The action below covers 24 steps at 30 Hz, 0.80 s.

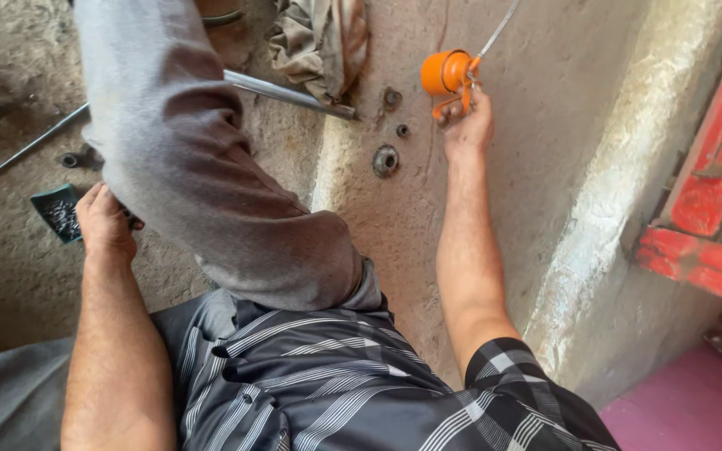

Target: The person sits on the floor and assembles mechanical parts, including a bearing and a cylindrical housing. They use a grease gun to apply lubricant, insert ball bearings, and wipe components with a cloth. The person handles small metal parts and tools throughout the process.

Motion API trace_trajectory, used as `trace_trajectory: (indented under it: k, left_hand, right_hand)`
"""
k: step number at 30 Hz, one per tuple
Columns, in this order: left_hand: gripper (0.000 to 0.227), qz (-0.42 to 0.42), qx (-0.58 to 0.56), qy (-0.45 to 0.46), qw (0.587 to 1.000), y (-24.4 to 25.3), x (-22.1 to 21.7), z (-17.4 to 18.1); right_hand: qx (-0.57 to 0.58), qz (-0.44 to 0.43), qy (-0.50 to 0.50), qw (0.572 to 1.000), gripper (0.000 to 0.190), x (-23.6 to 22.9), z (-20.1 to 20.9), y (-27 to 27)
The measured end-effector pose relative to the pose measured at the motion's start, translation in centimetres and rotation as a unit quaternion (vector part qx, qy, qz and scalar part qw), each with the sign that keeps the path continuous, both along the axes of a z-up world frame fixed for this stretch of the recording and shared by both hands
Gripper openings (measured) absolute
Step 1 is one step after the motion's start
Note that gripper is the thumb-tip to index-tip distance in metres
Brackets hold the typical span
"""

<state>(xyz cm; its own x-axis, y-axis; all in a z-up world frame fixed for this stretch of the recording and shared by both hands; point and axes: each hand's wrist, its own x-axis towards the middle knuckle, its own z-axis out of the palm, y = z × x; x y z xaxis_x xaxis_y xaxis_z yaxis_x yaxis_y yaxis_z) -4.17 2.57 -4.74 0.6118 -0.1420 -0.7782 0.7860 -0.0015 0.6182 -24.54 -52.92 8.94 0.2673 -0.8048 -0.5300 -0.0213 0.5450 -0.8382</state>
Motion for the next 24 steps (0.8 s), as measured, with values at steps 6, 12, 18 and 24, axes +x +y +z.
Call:
trace_trajectory:
  k: [6, 12, 18, 24]
  left_hand:
    - [0.028, 0.016, -0.012, -0.012, 1.0, -0.1, 0.7, 1.1]
    - [0.009, 0.071, -0.012, -0.017, 0.997, 0.1, 1.0, -0.4]
    - [0.04, -0.068, 0.358, -0.13, 0.922, -1.1, 2.3, 0.1]
    - [0.052, -0.193, 0.49, -0.158, 0.835, -2.0, 4.3, 0.6]
  right_hand:
    - [0.022, 0.034, 0.01, 0.999, 0.035, 1.5, 0.2, -0.3]
    - [-0.305, 0.036, 0.303, 0.902, 0.044, 1.4, 2.0, -0.3]
    - [-0.548, 0.093, 0.381, 0.738, 0.045, -1.0, 1.8, -0.8]
    - [-0.385, 0.146, 0.438, 0.799, 0.044, -2.4, 0.4, -1.7]
